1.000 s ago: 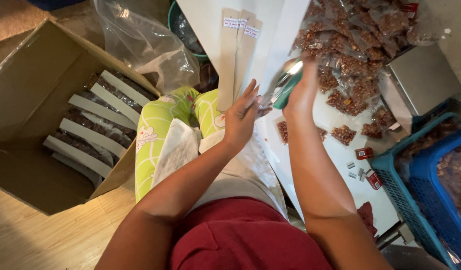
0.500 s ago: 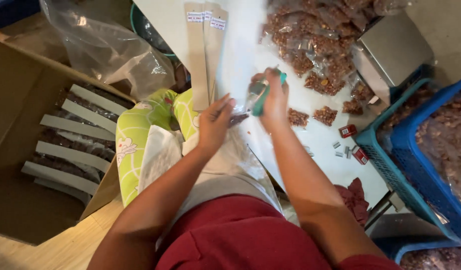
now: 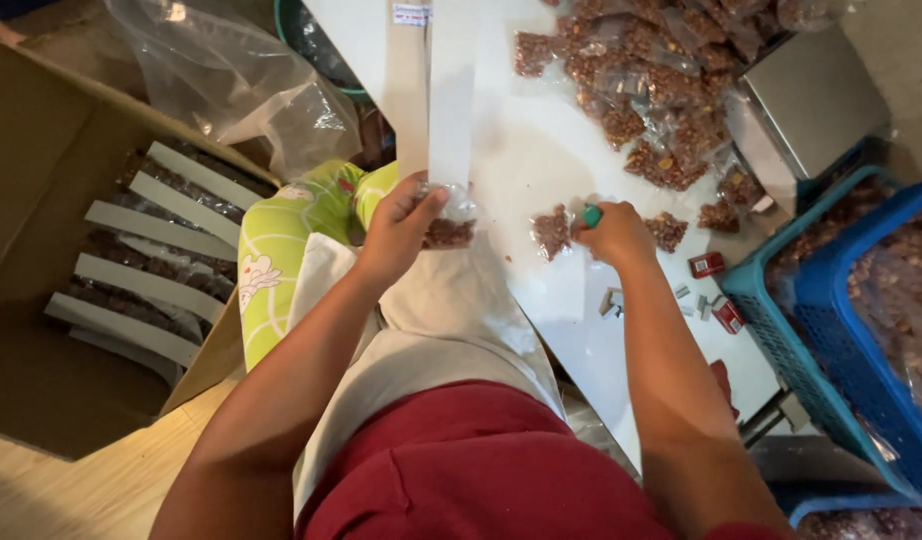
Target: The person sits on the floor and packs a brown granular food mixture into clear plastic bags. They use a handheld green stapler to seal the bags and place the finished packages into a cardboard box.
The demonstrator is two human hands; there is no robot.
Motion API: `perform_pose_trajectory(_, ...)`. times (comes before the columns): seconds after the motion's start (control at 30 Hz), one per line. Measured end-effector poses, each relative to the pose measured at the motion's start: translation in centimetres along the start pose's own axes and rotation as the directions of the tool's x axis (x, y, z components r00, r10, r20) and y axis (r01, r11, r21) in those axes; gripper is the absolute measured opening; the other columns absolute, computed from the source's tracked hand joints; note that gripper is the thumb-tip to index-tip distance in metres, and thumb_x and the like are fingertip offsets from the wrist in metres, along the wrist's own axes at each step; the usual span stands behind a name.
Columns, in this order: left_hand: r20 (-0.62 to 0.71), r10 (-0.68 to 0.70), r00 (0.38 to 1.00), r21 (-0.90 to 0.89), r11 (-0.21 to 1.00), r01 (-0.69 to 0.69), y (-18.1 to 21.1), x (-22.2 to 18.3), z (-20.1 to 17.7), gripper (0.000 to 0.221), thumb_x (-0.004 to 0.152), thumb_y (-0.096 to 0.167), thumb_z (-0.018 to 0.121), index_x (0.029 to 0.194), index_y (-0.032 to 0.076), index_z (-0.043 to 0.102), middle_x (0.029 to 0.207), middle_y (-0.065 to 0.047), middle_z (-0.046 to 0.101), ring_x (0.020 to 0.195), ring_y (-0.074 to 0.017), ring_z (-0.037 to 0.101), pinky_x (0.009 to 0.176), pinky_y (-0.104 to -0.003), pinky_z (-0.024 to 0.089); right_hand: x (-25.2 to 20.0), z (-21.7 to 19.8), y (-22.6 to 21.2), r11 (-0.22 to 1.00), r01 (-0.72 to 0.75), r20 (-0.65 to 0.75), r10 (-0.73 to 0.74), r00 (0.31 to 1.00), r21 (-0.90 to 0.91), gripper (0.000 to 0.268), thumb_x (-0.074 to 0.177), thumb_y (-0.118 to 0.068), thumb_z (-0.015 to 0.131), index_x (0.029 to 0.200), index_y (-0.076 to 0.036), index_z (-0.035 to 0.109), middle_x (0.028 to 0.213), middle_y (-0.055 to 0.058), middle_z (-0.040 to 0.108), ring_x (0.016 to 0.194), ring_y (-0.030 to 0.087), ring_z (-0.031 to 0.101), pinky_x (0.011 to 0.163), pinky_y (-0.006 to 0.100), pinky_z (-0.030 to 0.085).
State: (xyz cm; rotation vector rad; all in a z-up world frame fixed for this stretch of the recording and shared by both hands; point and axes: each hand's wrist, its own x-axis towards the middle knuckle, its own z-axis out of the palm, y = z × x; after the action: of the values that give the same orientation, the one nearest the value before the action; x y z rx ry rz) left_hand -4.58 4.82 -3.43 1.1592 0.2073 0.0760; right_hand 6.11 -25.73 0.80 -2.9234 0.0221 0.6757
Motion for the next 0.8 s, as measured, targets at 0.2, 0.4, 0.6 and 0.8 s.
perform_pose_trajectory(0.2,-0.07,0.037,0.997,-0.012,0.999,-0.038,-1.5,1.3,-0.5,0.033,0.108,0.028,0.059,0.134,0.008,0.065,0.121,-0.015,0.07,0.112,-0.0203,0.066,0.1,-0.049,0.056,2.6,-0.3,-0.2,0.979,0.151,0.054,-0.145,0.988,-0.139,0.055,0.081,-0.039,0.075,0.129,-0.011,0.07,0.119,0.017,0.061,0.112,0.038,0.069,0.09,0.057,0.056)
perform_pose_trajectory(0.4,0.001,-0.132,0.991,-0.308,0.943,0.126,2.0,-0.3,1.3,0.042,0.105,0.019,0.061,0.145,0.008,0.053,0.109,-0.025,0.073,0.089,-0.0366,0.077,0.079,-0.045,0.067,2.6,0.0,-0.2,0.992,0.121,0.112,-0.118,0.987,-0.023,0.041,0.08,-0.037,0.076,0.109,-0.007,0.075,0.107,0.016,0.073,0.111,0.038,0.07,0.092,0.05,0.056)
perform_pose_trajectory(0.6,0.009,-0.185,0.983,-0.191,0.964,0.183,1.9,0.2,1.2,0.047,0.108,0.02,0.055,0.153,0.012,0.044,0.108,-0.021,0.073,0.089,-0.032,0.079,0.076,-0.033,0.068,-0.3,-3.2,-3.3,0.95,0.306,0.087,-0.301,0.95,-0.055,0.045,0.085,-0.033,0.072,0.117,-0.002,0.073,0.112,0.025,0.066,0.115,0.046,0.065,0.097,0.053,0.053)
perform_pose_trajectory(0.8,-0.018,-0.134,0.991,-0.096,0.987,0.131,-1.6,2.0,1.8,0.045,0.106,0.018,0.059,0.149,0.009,0.051,0.126,-0.023,0.066,0.103,-0.0374,0.073,0.086,-0.05,0.064,-7.0,-8.9,-8.9,0.767,0.443,0.218,-0.584,0.782,0.464,0.02,0.082,-0.005,0.073,0.102,-0.004,0.073,0.053,0.013,0.061,0.03,0.017,0.051,0.029,0.025,0.043)
